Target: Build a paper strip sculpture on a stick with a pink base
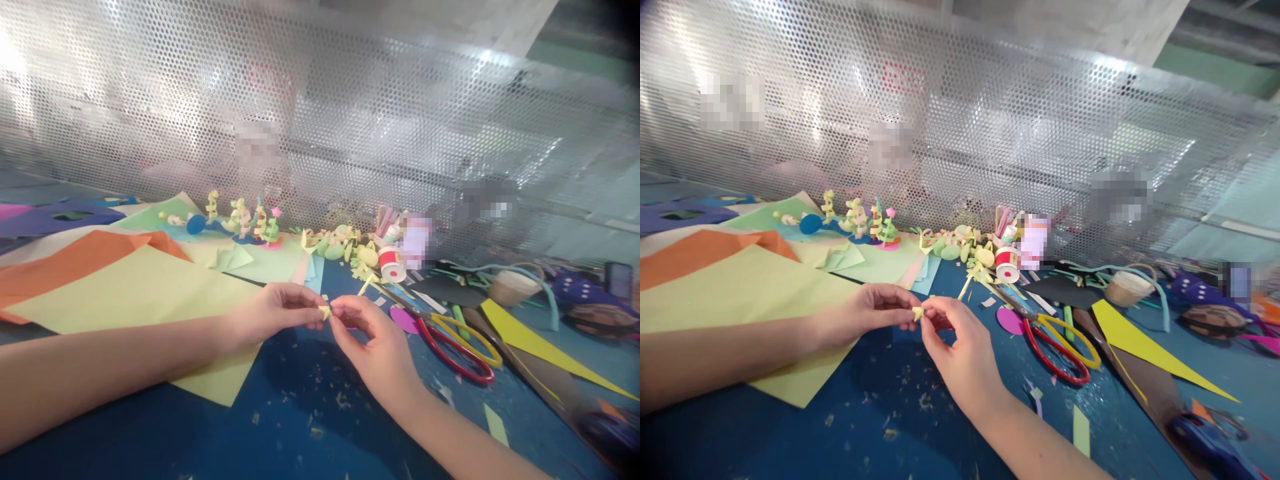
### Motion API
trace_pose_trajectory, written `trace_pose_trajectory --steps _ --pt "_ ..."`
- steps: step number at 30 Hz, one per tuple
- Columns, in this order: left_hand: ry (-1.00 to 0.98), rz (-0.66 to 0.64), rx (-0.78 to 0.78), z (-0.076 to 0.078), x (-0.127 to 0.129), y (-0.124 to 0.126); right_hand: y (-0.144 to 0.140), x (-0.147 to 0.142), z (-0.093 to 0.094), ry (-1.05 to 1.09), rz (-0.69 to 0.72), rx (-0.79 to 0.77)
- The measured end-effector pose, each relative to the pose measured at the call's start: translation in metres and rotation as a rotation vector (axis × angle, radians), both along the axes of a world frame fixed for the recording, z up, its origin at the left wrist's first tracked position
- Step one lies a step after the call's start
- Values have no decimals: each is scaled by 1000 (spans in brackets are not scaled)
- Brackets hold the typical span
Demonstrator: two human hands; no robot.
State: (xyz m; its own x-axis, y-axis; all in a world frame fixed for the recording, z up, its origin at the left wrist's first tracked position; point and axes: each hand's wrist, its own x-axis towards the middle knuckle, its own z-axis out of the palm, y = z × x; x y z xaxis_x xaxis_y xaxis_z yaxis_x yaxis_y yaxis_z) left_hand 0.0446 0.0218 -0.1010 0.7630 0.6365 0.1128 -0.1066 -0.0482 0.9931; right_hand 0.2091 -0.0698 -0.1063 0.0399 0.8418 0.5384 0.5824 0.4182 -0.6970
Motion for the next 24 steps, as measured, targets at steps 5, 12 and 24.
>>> trace_pose_trajectory --steps 5,12,24 --pt "6 4 -4 0 0 0 0 0 1 -26 13 38" --pt "-20 -6 2 0 0 0 0 -1 2 -7 -51 -13" --pt "-2 -30 32 -3 1 1 2 -1 3 -36 -29 -8"
